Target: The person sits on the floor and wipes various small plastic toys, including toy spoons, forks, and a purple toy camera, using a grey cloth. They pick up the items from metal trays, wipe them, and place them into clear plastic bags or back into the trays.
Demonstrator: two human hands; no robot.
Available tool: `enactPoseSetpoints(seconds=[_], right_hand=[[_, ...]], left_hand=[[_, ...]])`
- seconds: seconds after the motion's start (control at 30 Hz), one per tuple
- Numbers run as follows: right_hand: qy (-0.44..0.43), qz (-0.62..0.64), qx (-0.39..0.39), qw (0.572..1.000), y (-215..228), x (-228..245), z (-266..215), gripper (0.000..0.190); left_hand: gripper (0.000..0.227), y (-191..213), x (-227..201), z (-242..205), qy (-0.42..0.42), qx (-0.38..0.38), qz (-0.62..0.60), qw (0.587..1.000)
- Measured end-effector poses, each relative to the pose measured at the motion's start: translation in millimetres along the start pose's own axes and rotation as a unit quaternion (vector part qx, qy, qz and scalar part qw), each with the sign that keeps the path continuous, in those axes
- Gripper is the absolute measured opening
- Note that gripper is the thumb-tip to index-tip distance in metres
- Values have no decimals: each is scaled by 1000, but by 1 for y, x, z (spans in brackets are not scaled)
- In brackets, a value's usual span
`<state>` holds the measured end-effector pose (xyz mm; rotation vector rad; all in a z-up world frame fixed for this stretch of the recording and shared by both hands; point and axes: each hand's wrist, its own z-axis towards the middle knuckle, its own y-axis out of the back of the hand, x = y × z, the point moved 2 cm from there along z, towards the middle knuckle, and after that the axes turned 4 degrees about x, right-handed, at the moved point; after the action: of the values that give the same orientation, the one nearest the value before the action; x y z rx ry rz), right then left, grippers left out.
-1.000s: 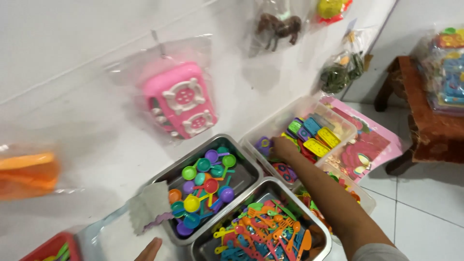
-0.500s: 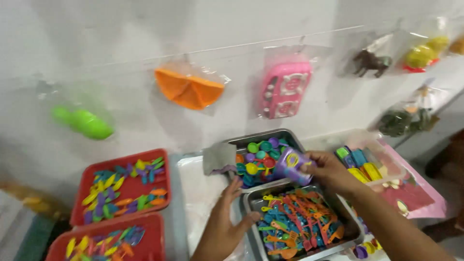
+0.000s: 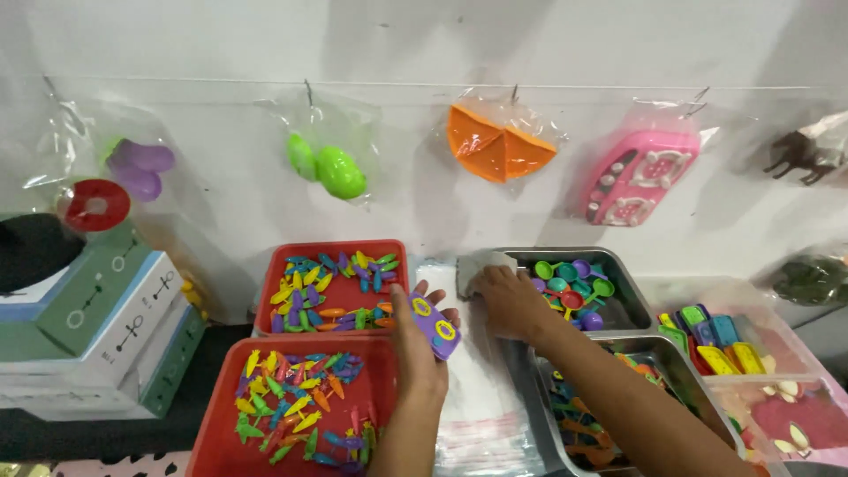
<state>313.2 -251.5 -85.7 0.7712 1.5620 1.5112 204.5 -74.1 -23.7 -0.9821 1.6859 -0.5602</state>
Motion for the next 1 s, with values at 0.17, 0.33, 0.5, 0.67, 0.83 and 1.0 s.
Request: enactPoseSetpoints(seconds=[0.17, 0.33, 0.5, 0.67, 0.83, 1.0], right_hand=[[-13, -132, -100, 986, 1, 1, 25, 17], [-165, 189, -104, 963, 38, -15, 0, 23], [-151, 557, -229, 784, 52, 4, -62, 19], [55, 465, -270, 841, 94, 64, -104, 23], [46, 389, -272, 879, 90, 44, -120, 34], [62, 351, -296, 886, 95, 35, -129, 24]], left_hand=[[79, 0, 0, -8, 25, 39, -10, 999], [74, 10, 7, -4, -12, 34, 31, 999], [67, 1, 17, -9, -45, 50, 115, 991], [72, -19, 46, -20, 0, 17, 95, 995], [71, -28, 67, -16, 41, 10, 102, 994], [69, -21, 73, 0, -9, 111, 274, 955]])
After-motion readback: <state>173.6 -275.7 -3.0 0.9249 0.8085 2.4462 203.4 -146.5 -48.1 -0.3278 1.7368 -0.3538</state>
